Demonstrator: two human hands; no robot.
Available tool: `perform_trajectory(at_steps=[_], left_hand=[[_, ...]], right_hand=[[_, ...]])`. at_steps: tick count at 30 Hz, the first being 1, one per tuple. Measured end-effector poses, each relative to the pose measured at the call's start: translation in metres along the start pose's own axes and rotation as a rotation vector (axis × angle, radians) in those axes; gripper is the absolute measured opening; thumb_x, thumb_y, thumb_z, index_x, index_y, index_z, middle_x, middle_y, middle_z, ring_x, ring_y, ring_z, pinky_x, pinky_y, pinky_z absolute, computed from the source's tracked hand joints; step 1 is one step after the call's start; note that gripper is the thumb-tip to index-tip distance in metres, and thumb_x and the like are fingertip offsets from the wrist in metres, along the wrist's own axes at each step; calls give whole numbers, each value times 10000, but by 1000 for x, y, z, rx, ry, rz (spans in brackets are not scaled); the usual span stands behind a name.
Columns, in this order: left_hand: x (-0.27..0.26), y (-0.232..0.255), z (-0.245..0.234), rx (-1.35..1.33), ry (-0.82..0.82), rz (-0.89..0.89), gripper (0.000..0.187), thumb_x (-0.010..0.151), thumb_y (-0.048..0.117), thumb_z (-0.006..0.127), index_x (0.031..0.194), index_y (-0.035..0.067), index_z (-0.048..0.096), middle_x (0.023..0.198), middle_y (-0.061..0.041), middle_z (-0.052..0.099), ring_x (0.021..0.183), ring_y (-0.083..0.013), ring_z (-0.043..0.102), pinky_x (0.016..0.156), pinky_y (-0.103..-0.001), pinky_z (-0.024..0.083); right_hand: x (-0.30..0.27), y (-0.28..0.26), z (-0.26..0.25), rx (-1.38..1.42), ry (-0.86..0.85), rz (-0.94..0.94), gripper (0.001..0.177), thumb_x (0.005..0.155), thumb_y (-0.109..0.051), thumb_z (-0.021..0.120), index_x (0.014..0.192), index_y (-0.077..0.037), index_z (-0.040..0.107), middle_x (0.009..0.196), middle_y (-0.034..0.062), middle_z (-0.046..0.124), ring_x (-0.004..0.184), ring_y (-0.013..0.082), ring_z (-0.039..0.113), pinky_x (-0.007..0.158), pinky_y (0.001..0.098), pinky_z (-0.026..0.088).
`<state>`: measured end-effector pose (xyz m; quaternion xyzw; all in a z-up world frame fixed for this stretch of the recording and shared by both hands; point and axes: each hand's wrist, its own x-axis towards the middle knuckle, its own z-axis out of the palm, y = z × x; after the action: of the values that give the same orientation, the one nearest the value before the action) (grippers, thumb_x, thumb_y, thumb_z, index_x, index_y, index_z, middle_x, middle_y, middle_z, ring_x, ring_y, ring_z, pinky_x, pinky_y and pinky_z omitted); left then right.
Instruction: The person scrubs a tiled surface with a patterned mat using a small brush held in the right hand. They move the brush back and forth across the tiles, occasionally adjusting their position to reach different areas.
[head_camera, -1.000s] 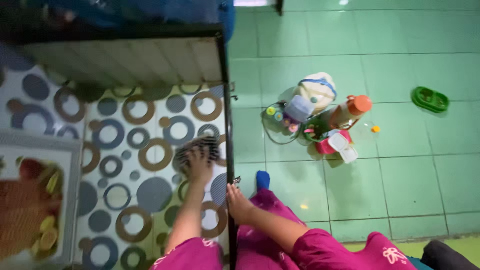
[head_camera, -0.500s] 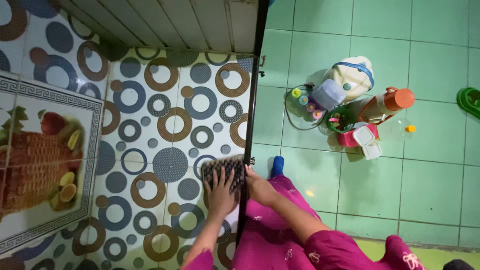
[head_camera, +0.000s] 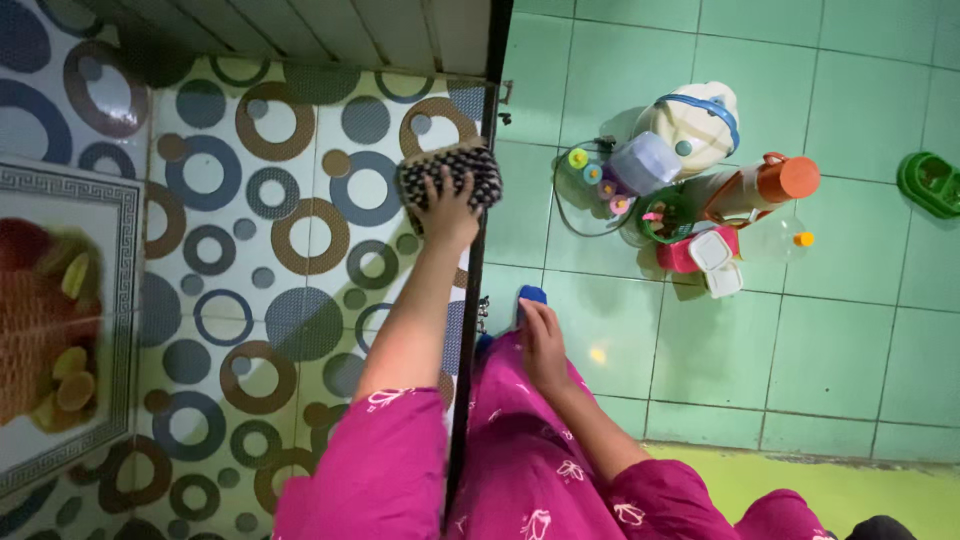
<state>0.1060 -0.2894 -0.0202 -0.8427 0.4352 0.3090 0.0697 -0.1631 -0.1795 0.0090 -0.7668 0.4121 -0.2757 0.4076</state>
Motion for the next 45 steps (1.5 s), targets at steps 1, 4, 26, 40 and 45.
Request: perform_trajectory(at_steps=[1,4,26,40,45], left_hand=[[-15,3,7,35,30,34,756,988,455,589,1624,387,185,1734,-37,7,1583,-393,7,1181,-747,92],[-71,4,23,74,0,127,824,912,314,671,1601,407,229,1721,-10,40,1570,-352,47,1202,-700,68],[-196,-82,64,-314,339,345,991,734,303,771,1578,221,259,1668,-177,201,1529,-406,125,1181,-637,96],[-249,-211,140,-125,561,-387,807,937,497,563,1611,118,329,1716,-192,189,1591,-391,89,1234,-644,-19],[-252,-207,134,-155,562,-375,798,940,447,567,1617,100,327,1733,-193,184,1607,-395,85,1238,-650,-28]], right_hand=[[5,3,-4,-43,8,-20,413,852,114,638,1234,-30,700,1139,144,613,1079,330,596,915,409,513],[24,8,-14,-109,66,-97,340,841,68,709,1140,-83,761,933,88,647,888,289,620,789,405,525],[2,-43,53,-212,-461,-138,663,949,-108,559,1585,-104,370,1670,198,311,1522,445,312,1199,607,276],[74,-18,126,-451,-368,-25,859,919,-597,635,1612,-184,340,1698,265,68,1561,480,38,1194,697,90],[165,7,128,-509,-319,-66,907,891,-595,665,1619,-168,333,1678,284,66,1552,493,35,1197,699,117]])
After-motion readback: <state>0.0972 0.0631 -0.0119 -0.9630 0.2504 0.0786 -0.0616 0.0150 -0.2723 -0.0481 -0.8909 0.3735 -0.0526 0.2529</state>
